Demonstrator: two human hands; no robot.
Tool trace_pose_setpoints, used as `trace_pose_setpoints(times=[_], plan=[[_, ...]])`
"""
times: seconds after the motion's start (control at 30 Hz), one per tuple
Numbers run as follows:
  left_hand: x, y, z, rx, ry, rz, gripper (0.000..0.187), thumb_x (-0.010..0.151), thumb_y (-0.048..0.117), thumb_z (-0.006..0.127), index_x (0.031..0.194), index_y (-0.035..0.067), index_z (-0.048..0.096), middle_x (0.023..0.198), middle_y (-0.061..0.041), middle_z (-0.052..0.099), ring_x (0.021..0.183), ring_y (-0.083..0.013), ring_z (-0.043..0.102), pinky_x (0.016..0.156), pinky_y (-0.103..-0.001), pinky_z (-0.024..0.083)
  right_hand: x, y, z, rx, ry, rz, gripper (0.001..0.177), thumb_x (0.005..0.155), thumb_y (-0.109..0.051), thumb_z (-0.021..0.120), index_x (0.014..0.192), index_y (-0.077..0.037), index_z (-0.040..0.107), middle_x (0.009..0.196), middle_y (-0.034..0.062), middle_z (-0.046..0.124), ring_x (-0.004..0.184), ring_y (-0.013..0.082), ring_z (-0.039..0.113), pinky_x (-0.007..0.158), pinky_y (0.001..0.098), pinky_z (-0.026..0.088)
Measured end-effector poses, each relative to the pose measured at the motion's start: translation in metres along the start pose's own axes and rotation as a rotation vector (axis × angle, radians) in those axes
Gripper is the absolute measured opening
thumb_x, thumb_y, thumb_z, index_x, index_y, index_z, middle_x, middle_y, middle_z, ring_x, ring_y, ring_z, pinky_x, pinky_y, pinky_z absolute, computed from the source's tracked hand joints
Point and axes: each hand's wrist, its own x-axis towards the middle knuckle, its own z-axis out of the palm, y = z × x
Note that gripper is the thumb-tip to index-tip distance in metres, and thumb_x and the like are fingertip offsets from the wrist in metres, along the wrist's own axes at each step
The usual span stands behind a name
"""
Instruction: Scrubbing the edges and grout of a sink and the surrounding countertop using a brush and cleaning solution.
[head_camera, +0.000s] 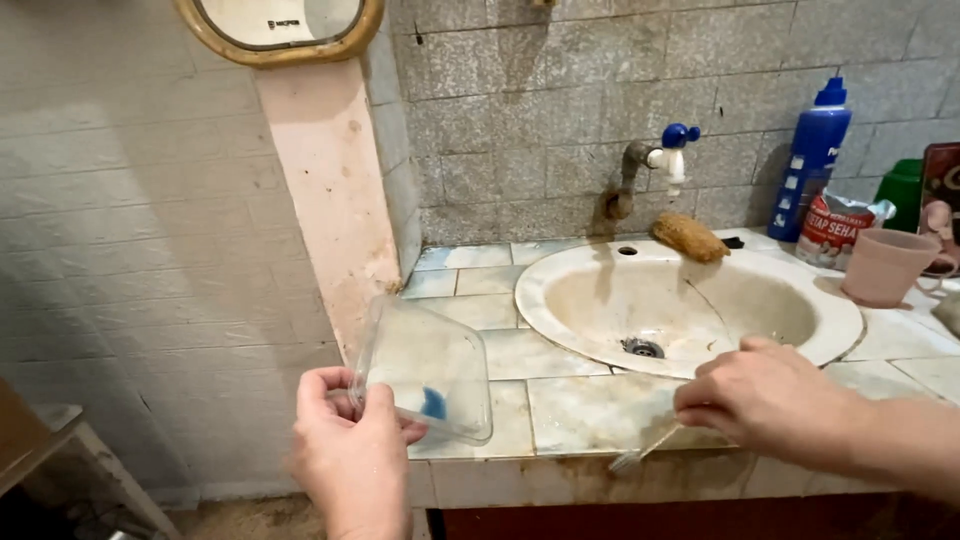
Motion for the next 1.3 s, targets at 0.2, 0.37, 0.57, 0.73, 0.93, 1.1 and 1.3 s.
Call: trace_pose_setpoints(times=[0.2, 0.37, 0.57, 0.73, 0.93, 1.1, 1.3], plan=[[-0.003, 0.007, 0.001, 0.034, -0.030, -0.033, 0.018, 0.088, 0.007, 0.067, 0.101, 0.000, 0.057, 0.062, -0.009, 0.065, 0.050, -0.0207, 0.072, 0.048, -0.033, 0.059, 0.010, -0.081, -0.030, -0.196, 0.025, 0.063, 0.026, 0.095, -0.043, 0.059, 0.095, -0.021, 0.073, 0.079, 0.0062, 0.072, 0.077, 0.0255, 0.070, 0.075, 0.0439, 0.054], [-0.003, 0.007, -0.005, 0.046, -0.024, -0.009, 0.018, 0.084, 0.004, 0.065, 0.100, 0.001, 0.057, 0.062, -0.008, 0.067, 0.050, -0.0201, 0.073, 0.050, -0.033, 0.058, -0.017, -0.051, -0.029, -0.253, -0.200, 0.200, 0.015, 0.092, -0.038, 0.061, 0.099, -0.027, 0.068, 0.085, 0.0011, 0.070, 0.083, 0.0243, 0.070, 0.071, 0.0440, 0.056], [-0.010, 0.006, -0.016, -0.031, -0.033, 0.002, 0.018, 0.082, 0.000, 0.064, 0.099, 0.000, 0.058, 0.064, -0.010, 0.064, 0.048, -0.0200, 0.069, 0.045, -0.035, 0.058, -0.009, -0.058, -0.026, -0.295, -0.236, 0.156, 0.016, 0.090, -0.034, 0.059, 0.101, -0.028, 0.068, 0.088, -0.0023, 0.071, 0.085, 0.0209, 0.073, 0.076, 0.0429, 0.058], [-0.016, 0.017, -0.010, -0.017, -0.064, -0.064, 0.015, 0.085, 0.003, 0.065, 0.098, 0.001, 0.057, 0.064, -0.009, 0.063, 0.050, -0.0200, 0.070, 0.046, -0.034, 0.060, -0.002, -0.092, -0.030, -0.169, -0.148, 0.152, 0.016, 0.092, -0.028, 0.060, 0.102, -0.021, 0.070, 0.094, 0.0076, 0.072, 0.088, 0.0290, 0.071, 0.078, 0.0451, 0.057], [-0.024, 0.015, -0.002, -0.004, -0.082, -0.069, 0.014, 0.085, 0.004, 0.066, 0.096, 0.001, 0.058, 0.064, -0.008, 0.063, 0.050, -0.0199, 0.071, 0.048, -0.035, 0.061, -0.045, -0.002, 0.018, -0.392, -0.416, 0.348, 0.022, 0.098, -0.037, 0.060, 0.097, -0.019, 0.072, 0.090, 0.0033, 0.074, 0.085, 0.0196, 0.074, 0.077, 0.0392, 0.062], [-0.029, 0.015, 0.009, 0.027, -0.110, -0.049, 0.016, 0.084, 0.006, 0.068, 0.097, 0.003, 0.058, 0.064, -0.008, 0.062, 0.049, -0.0200, 0.071, 0.047, -0.035, 0.060, -0.010, -0.087, -0.008, -0.184, -0.198, 0.232, 0.031, 0.097, -0.044, 0.059, 0.093, -0.017, 0.072, 0.084, 0.0091, 0.072, 0.078, 0.0264, 0.072, 0.072, 0.0434, 0.059], [-0.029, 0.010, 0.023, 0.029, -0.141, -0.014, 0.016, 0.083, 0.004, 0.066, 0.097, 0.003, 0.058, 0.064, -0.007, 0.064, 0.050, -0.0198, 0.072, 0.049, -0.034, 0.059, -0.037, -0.048, -0.005, -0.158, -0.118, 0.192, 0.039, 0.094, -0.050, 0.060, 0.086, -0.014, 0.072, 0.083, 0.0085, 0.071, 0.075, 0.0286, 0.071, 0.068, 0.0454, 0.057]])
